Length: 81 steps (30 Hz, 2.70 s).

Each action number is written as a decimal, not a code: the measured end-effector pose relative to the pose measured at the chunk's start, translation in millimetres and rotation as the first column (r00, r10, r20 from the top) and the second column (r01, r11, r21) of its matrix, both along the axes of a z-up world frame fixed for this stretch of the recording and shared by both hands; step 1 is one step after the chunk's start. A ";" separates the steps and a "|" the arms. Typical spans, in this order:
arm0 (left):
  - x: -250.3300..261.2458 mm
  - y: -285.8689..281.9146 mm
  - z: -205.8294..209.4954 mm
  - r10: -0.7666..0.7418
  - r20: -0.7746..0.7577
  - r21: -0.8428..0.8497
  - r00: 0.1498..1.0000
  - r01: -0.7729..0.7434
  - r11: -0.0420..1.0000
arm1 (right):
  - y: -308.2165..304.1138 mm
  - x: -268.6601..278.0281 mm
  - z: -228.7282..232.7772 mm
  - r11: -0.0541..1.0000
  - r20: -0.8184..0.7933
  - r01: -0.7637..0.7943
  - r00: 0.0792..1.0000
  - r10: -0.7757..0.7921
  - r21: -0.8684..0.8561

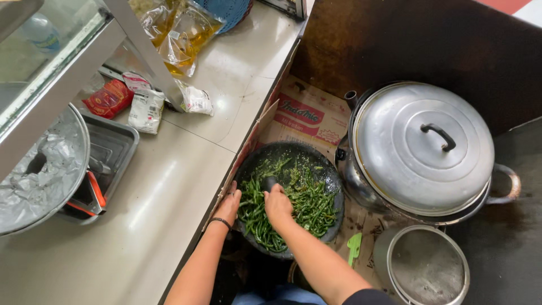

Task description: The person uses a pestle to crush and mix green vegetables in a stone mortar. The hands repeatedly press and rotate the pestle to break down the vegetables. The task continues throughout the clip without a visible final state or transfer of the contents.

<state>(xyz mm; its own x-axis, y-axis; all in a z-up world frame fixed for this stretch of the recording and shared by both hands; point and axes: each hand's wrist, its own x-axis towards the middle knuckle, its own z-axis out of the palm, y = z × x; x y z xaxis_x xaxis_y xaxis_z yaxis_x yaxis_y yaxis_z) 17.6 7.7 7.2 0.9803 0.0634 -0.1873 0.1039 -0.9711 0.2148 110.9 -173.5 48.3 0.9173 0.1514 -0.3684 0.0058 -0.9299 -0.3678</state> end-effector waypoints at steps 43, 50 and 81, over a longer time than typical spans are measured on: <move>-6.0 -0.9 15.1 0.007 0.074 -0.065 0.997 -0.002 0.998 | -194.2 22.0 64.0 0.977 -0.195 -0.188 0.967 0.166 -0.100; 1.4 2.8 -1.6 -0.002 0.121 -0.078 0.993 0.012 0.997 | -153.8 -55.1 8.8 0.986 0.009 0.024 1.000 -0.022 -0.165; -0.3 -2.7 18.7 0.010 0.036 0.041 0.999 -0.011 0.999 | -105.7 4.6 -10.7 0.945 -0.051 -0.011 0.999 -0.006 -0.326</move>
